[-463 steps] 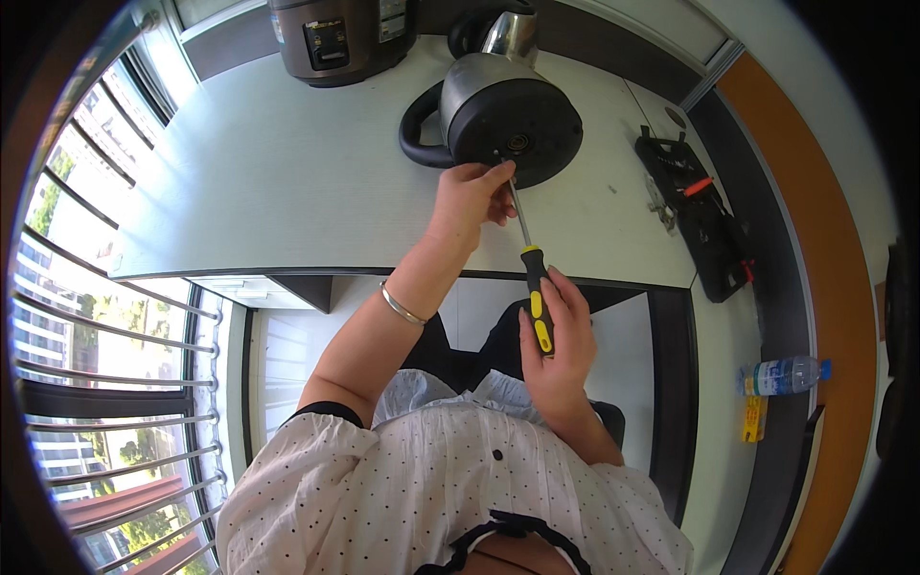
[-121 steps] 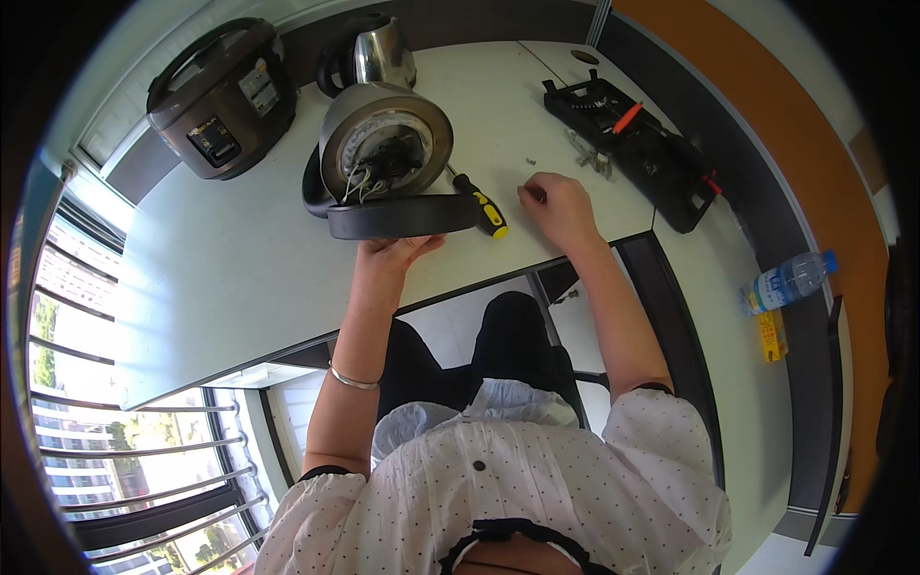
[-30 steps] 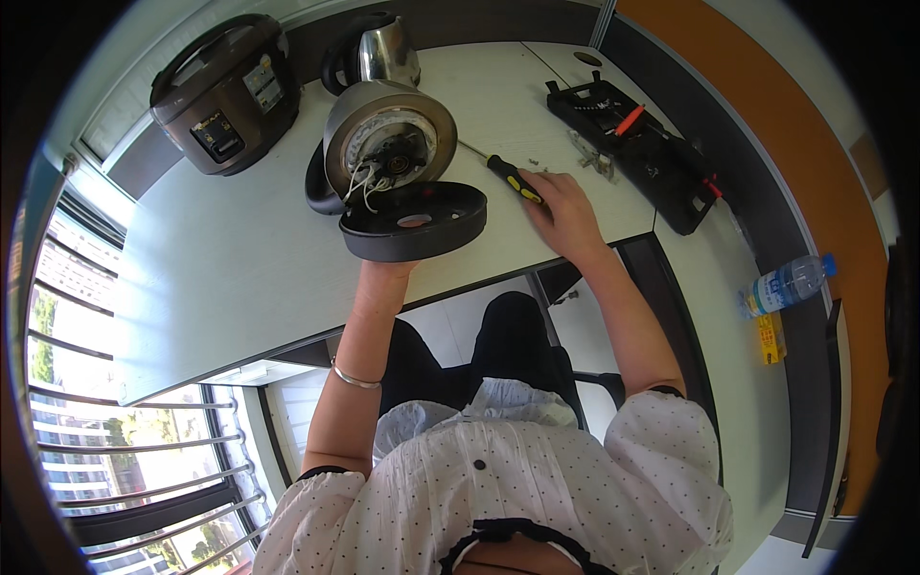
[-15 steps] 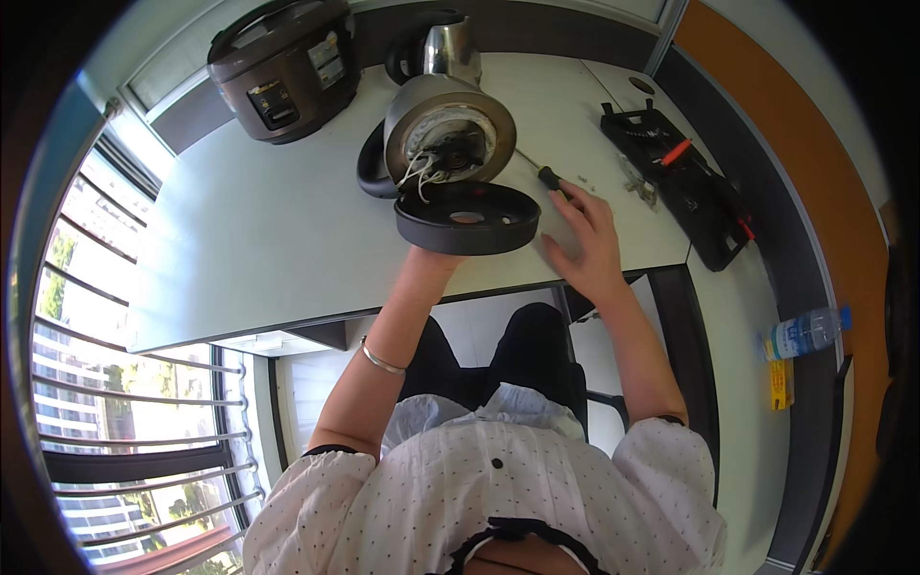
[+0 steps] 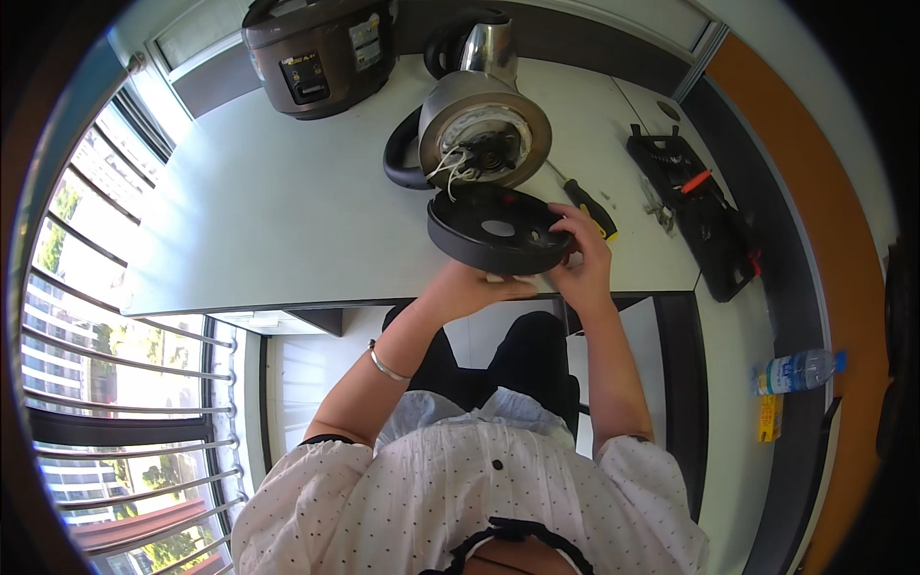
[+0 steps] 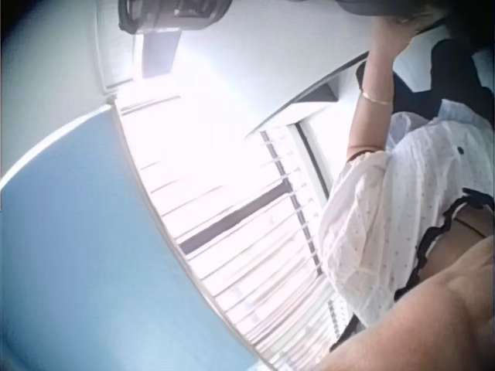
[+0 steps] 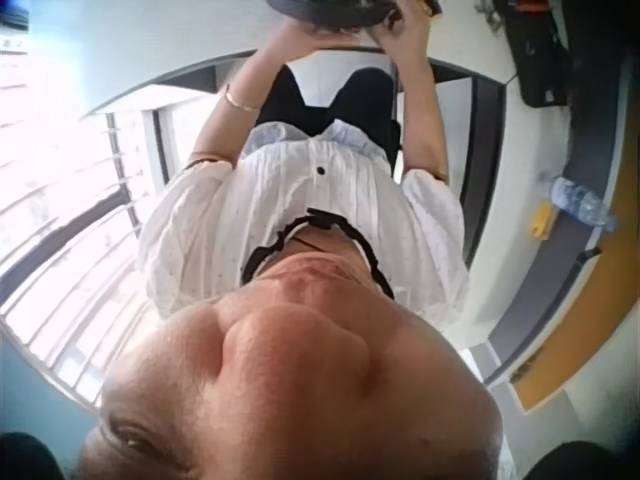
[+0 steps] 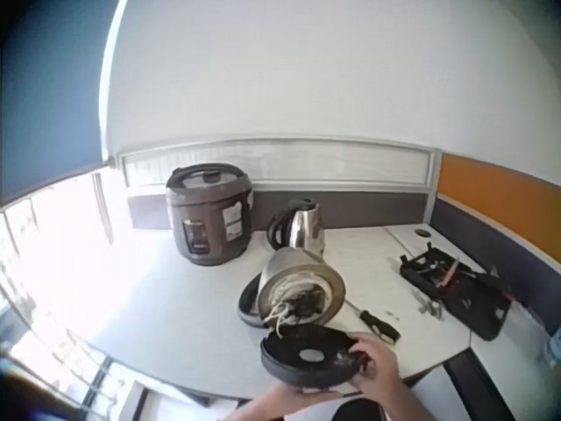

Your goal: The person uses a screwdriver to remove screws from the base of an electric kettle. After removing the screws, the person detaches the base cover and inspects the internal wiring.

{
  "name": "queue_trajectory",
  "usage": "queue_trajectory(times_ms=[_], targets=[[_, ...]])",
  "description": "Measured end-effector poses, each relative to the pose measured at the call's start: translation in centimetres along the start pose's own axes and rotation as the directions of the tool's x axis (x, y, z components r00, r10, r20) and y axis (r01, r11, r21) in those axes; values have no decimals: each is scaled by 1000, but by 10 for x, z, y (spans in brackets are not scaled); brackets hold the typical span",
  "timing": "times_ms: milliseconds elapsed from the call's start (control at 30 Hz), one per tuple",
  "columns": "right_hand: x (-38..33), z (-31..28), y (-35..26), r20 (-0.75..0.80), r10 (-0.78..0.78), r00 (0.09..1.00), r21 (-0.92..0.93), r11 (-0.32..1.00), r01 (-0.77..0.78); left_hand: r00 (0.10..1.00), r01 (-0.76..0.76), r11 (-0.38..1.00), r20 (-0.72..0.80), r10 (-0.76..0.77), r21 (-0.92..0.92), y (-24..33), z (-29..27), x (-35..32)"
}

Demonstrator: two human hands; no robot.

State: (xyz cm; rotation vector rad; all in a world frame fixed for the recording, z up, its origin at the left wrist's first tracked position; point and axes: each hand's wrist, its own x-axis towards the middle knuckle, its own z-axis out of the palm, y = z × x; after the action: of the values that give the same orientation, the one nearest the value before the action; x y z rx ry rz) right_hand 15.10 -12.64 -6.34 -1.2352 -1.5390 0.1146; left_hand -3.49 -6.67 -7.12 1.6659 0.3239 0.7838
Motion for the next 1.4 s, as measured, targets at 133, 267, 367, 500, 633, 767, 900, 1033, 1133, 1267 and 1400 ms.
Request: queue_trajectory(times_ms=[133, 267, 367, 500, 633, 767, 900, 1033, 1133, 1267, 1400], targets=[[-1, -2, -1, 74, -16, 997, -34, 999, 19, 988, 91, 994, 130, -83, -64, 8, 1, -17], [-2, -4, -4, 172, -36, 984, -78, 996, 50, 952, 162, 979, 241, -188, 125, 43, -11, -31], [1, -1, -10, 206, -54, 977, -95, 993, 75, 932, 142, 968, 303, -200, 205, 71, -24, -40], [9, 6, -19, 268, -179, 947, -217, 946, 241, 970, -46, 966, 244, -18, 254, 114, -38, -51], [5, -8, -23, 281, -130, 951, -308, 926, 218, 904, -415, 827, 70, 422, 378, 167, -42, -49], [8, 3, -21, 303, -131, 944, -338, 911, 235, 778, -503, 674, -56, 626, 541, 201, -48, -54], [8, 8, -24, 306, -159, 939, -355, 896, 268, 723, -514, 631, -102, 683, 581, 211, -44, -65], [0, 7, -14, 276, -169, 946, -369, 891, 266, 737, -518, 657, -106, 668, 547, 202, -42, -73], [6, 7, -22, 294, -131, 947, -368, 899, 239, 743, -516, 669, -109, 661, 535, 204, -39, -73], [7, 9, -18, 269, -193, 943, -352, 892, 283, 743, -523, 684, -122, 659, 508, 206, -36, -67], [10, 1, -22, 289, -199, 936, -385, 871, 304, 739, -538, 696, -130, 661, 477, 212, -38, -70]])
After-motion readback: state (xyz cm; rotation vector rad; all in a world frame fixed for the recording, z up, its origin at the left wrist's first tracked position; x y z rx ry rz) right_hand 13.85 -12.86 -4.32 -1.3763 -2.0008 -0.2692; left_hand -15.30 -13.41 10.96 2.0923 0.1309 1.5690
